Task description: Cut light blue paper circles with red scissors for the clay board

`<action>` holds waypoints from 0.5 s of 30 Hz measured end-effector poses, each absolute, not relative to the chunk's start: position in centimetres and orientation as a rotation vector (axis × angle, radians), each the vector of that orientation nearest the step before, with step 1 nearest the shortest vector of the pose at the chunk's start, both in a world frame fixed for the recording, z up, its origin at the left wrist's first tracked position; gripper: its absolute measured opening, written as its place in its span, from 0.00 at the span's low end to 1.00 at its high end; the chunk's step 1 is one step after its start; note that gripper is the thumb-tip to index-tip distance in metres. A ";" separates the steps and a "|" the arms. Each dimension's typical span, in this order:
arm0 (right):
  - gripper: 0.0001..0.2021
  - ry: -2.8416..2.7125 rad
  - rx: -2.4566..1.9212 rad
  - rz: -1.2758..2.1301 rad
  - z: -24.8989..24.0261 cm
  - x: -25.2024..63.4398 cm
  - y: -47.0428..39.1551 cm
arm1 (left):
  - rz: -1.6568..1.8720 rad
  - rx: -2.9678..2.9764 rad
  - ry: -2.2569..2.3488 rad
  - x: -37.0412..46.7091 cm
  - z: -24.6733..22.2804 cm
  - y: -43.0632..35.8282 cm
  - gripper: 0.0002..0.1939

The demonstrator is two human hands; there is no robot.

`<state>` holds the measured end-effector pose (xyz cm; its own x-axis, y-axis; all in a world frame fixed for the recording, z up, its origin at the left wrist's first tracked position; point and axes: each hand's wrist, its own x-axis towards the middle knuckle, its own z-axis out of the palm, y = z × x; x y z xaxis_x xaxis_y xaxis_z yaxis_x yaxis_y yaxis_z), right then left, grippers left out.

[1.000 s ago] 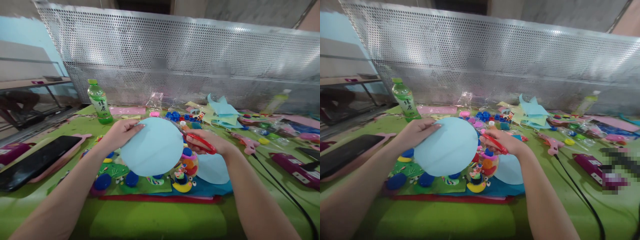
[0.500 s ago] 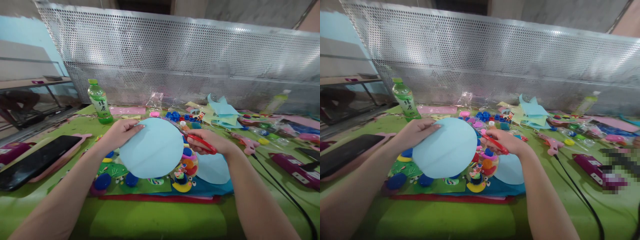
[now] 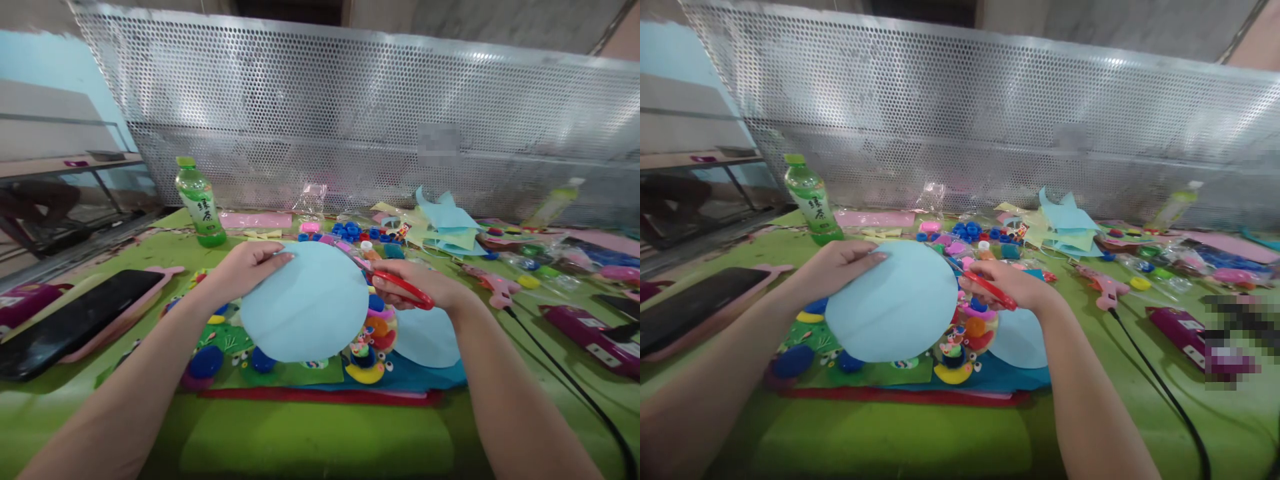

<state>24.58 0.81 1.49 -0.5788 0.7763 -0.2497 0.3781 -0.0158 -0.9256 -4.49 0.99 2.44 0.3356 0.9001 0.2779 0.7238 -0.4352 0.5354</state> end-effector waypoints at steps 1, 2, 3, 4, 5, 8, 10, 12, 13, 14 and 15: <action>0.20 -1.920 -1.188 1.645 1.5 24.6 0.8 | 0.790 2.284 1.448 -4.5 2.4 1.0 0.20; 0.21 -1.920 -1.177 1.659 1.5 24.5 0.8 | 0.795 2.280 1.448 -4.5 2.5 1.0 0.19; 0.21 -1.929 -1.170 1.656 1.5 24.5 0.7 | 0.796 2.279 1.444 -4.5 2.4 1.0 0.19; 0.20 -1.950 -1.171 1.633 1.5 24.5 0.7 | 0.797 2.281 1.440 -4.5 2.4 1.0 0.19; 0.19 -1.981 -1.180 1.585 1.5 24.5 0.6 | 0.799 2.286 1.437 -4.5 2.4 1.0 0.19; 0.15 -2.089 -1.214 1.415 1.6 24.5 0.4 | 0.831 2.299 1.426 -4.5 2.4 1.0 0.17; 0.14 -2.135 -1.214 1.360 1.6 24.6 0.4 | 0.855 2.295 1.419 -4.5 2.5 1.0 0.16; 0.14 -2.131 -1.212 1.364 1.5 24.6 0.4 | 0.856 2.284 1.418 -4.4 2.5 0.9 0.16; 0.14 -2.119 -1.221 1.360 1.5 24.7 0.4 | 0.851 2.279 1.420 -4.4 2.6 0.8 0.16; 0.14 -2.108 -1.235 1.347 1.5 24.7 0.4 | 0.846 2.275 1.422 -4.5 2.6 0.8 0.16; 0.14 -2.102 -1.251 1.330 1.5 24.7 0.4 | 0.842 2.274 1.423 -4.5 2.6 0.8 0.16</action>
<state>24.74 0.44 1.51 -0.5458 0.8241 -0.1517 0.4900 0.1670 -0.8556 -4.46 0.78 2.61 0.3270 0.8938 0.3070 0.6995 -0.4473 0.5573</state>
